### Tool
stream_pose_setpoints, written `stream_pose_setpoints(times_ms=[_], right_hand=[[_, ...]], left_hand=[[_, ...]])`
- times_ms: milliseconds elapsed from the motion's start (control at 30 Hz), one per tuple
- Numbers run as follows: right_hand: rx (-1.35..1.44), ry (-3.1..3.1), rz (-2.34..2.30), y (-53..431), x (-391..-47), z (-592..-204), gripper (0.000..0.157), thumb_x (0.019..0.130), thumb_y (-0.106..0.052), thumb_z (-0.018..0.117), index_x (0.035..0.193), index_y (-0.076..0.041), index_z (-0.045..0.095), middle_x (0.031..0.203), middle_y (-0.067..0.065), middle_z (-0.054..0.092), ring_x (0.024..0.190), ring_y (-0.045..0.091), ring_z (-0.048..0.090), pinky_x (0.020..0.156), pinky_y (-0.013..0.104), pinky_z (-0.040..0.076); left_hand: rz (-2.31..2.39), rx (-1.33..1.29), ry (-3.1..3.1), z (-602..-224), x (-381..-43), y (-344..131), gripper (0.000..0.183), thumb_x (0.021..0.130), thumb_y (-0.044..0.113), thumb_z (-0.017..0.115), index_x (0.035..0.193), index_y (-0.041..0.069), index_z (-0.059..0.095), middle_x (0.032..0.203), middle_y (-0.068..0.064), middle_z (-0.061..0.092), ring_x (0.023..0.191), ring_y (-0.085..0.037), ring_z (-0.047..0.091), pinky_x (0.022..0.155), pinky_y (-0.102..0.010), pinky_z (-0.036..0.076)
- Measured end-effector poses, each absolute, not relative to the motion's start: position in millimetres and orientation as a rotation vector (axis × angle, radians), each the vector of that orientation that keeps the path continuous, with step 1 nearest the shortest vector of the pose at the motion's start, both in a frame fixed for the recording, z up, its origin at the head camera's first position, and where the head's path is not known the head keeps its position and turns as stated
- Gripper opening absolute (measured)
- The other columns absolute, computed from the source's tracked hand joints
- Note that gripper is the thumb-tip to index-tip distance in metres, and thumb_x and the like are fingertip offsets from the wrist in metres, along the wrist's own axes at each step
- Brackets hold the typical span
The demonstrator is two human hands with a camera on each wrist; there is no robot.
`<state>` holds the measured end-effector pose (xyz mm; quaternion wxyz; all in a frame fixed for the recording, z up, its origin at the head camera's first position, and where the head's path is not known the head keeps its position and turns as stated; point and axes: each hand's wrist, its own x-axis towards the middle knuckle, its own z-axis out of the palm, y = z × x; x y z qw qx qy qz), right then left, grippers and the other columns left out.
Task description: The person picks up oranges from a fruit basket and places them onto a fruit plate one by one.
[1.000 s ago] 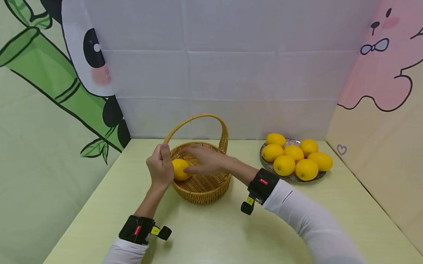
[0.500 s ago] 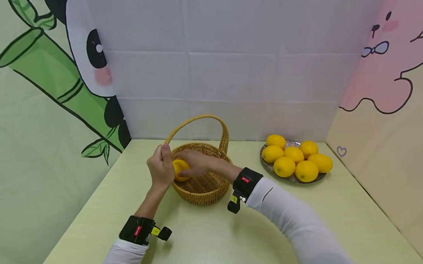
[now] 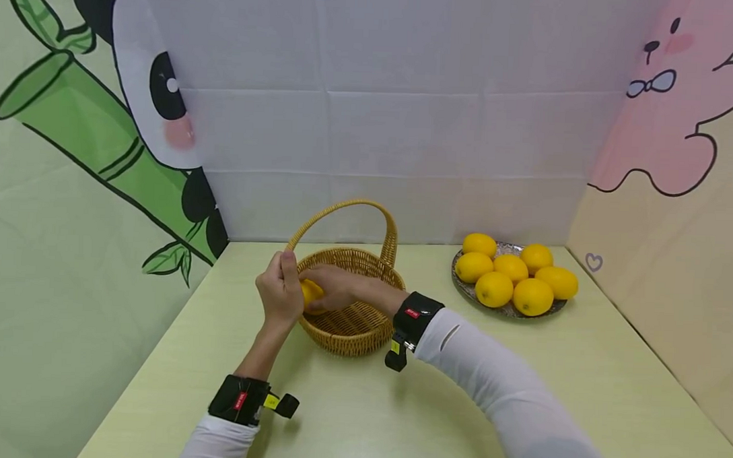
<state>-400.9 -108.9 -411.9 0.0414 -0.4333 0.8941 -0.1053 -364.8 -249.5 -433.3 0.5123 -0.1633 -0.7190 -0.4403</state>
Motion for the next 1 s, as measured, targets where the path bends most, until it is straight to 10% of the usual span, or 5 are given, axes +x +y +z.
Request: stream_pose_setpoints(times_ms=[633, 1000], right_hand=[[-1.397, 2.677, -0.28, -116.7, -407.6, -410.5, 0.039, 0.098, -0.029, 0.071, 0.133, -0.016, 0.06, 0.102, -0.001, 0.06, 0.085, 0.011, 0.053, 0.066, 0.021, 0.043], [-1.314, 2.72, -0.2, -114.7, -402.6, -409.9, 0.056, 0.097, -0.032, 0.072, 0.147, -0.018, 0.052, 0.114, -0.001, 0.057, 0.096, 0.013, 0.051, 0.076, 0.024, 0.044]], left_hand=[[-1.052, -0.401, -1.717, -433.2, -365.8, -249.2, 0.062, 0.111, 0.043, 0.039, 0.064, 0.003, 0.04, 0.048, -0.006, 0.033, 0.04, -0.017, 0.027, 0.037, -0.025, 0.018], [-1.067, -0.399, -1.73, -432.9, -364.0, -249.6, 0.061, 0.111, 0.043, 0.038, 0.064, 0.005, 0.04, 0.049, -0.003, 0.032, 0.04, -0.014, 0.025, 0.036, -0.024, 0.017]])
